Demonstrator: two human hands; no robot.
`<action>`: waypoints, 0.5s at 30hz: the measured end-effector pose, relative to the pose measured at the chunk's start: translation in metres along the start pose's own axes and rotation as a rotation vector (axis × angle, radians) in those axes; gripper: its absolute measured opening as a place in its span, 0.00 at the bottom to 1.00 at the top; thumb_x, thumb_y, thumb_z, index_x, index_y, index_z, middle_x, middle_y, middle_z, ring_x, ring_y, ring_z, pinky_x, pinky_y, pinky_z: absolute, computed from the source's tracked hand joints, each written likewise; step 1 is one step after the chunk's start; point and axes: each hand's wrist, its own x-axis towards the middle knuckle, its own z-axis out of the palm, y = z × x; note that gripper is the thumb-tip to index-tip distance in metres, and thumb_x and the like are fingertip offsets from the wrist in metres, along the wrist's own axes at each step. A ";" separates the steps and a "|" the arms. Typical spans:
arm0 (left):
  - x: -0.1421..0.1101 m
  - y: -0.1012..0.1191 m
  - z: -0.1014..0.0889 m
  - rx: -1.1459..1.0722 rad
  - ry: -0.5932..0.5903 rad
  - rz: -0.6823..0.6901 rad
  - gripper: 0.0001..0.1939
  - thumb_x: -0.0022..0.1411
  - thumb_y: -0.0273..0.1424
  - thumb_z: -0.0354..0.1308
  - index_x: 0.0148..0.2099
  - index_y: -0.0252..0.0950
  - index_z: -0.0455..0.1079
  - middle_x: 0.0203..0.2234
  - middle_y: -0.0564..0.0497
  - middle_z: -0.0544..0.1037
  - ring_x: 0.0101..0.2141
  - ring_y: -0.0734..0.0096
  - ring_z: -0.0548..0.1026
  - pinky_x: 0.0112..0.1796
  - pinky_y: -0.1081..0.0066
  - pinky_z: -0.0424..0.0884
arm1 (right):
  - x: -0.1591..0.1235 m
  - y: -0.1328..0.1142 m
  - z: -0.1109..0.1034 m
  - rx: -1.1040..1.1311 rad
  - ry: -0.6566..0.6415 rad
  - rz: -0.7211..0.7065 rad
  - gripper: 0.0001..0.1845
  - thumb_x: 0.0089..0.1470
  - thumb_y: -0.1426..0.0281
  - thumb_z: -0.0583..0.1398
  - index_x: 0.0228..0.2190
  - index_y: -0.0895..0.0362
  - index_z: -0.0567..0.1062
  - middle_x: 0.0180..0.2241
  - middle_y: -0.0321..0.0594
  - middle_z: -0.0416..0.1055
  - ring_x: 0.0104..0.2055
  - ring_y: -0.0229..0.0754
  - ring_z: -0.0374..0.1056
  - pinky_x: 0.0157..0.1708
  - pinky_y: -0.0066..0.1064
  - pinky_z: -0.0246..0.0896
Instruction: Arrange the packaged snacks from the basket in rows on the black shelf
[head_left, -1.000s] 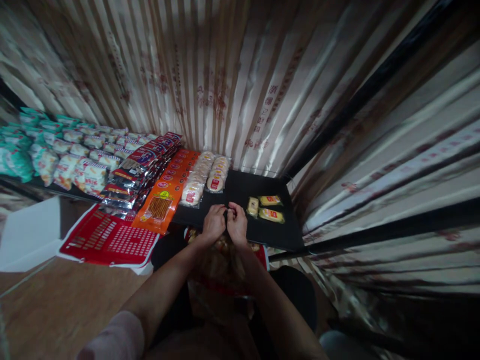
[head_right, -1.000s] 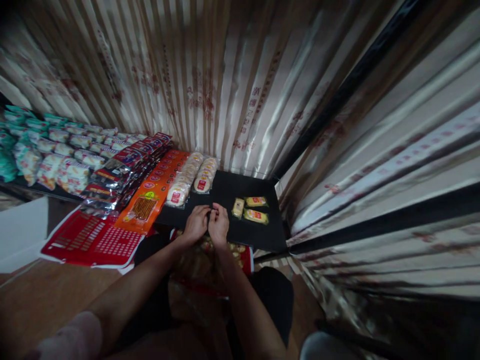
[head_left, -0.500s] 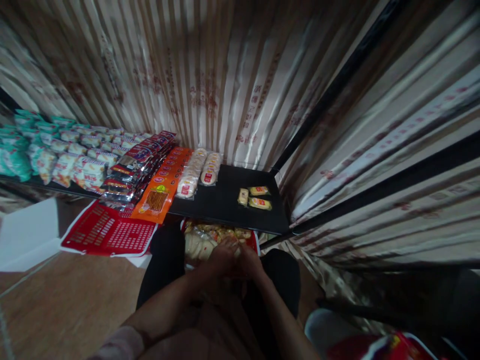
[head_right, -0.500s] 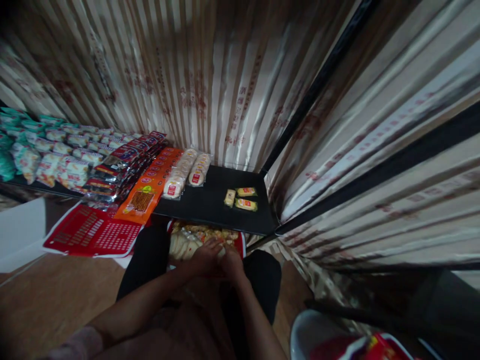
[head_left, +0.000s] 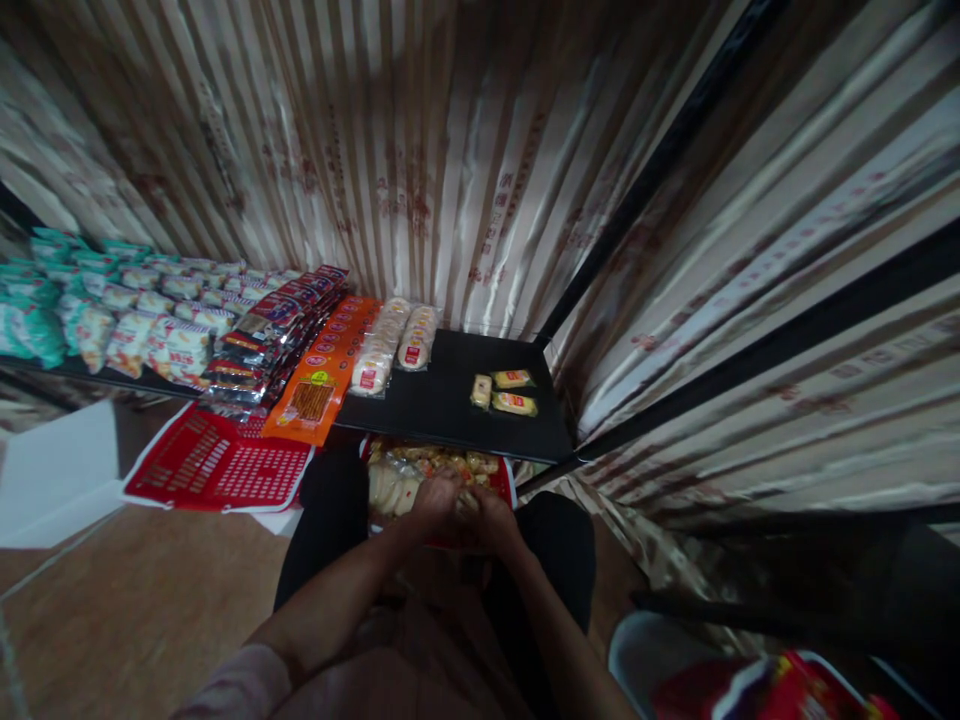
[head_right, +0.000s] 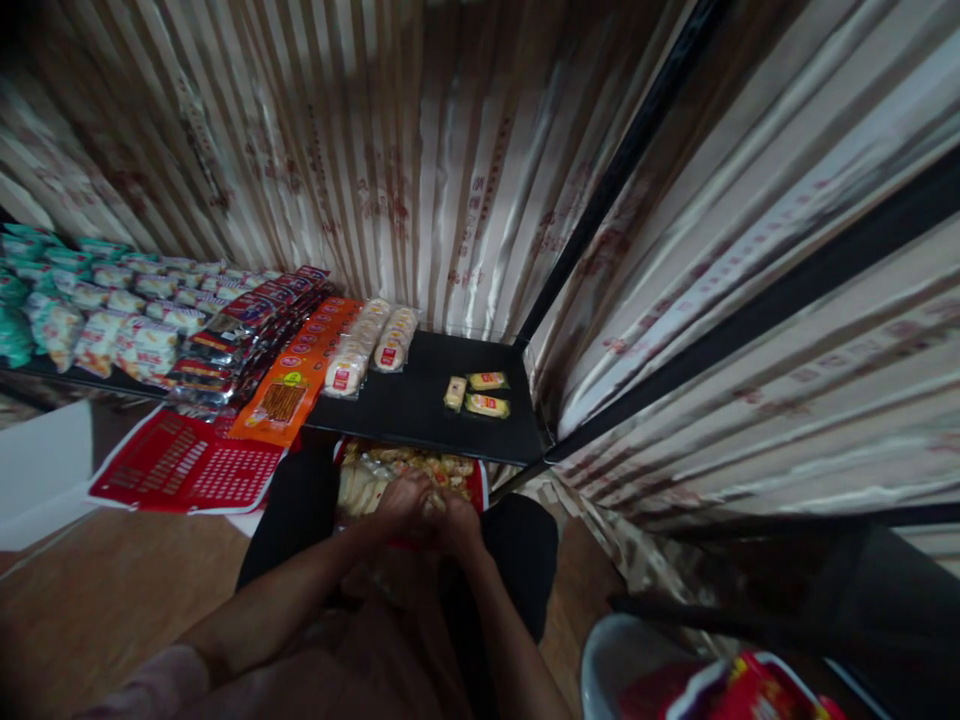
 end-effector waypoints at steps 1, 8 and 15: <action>0.002 0.002 -0.004 -0.002 0.009 0.001 0.09 0.58 0.25 0.50 0.35 0.35 0.72 0.36 0.44 0.75 0.42 0.61 0.71 0.45 0.67 0.66 | 0.001 -0.003 -0.003 0.008 -0.005 0.005 0.19 0.50 0.70 0.55 0.44 0.55 0.74 0.41 0.45 0.75 0.43 0.44 0.70 0.42 0.30 0.61; 0.012 0.016 -0.046 -0.101 0.112 0.023 0.12 0.62 0.28 0.47 0.38 0.36 0.73 0.36 0.49 0.75 0.40 0.68 0.71 0.45 0.70 0.66 | 0.005 -0.022 -0.030 0.073 0.061 0.030 0.18 0.56 0.64 0.49 0.42 0.56 0.73 0.36 0.46 0.76 0.39 0.46 0.71 0.38 0.31 0.61; 0.015 0.011 -0.083 -0.234 0.299 -0.062 0.12 0.59 0.29 0.52 0.45 0.36 0.70 0.39 0.49 0.76 0.42 0.68 0.72 0.46 0.69 0.66 | 0.014 -0.032 -0.043 0.736 0.031 -0.001 0.16 0.47 0.59 0.55 0.34 0.56 0.72 0.33 0.42 0.76 0.36 0.46 0.72 0.38 0.35 0.65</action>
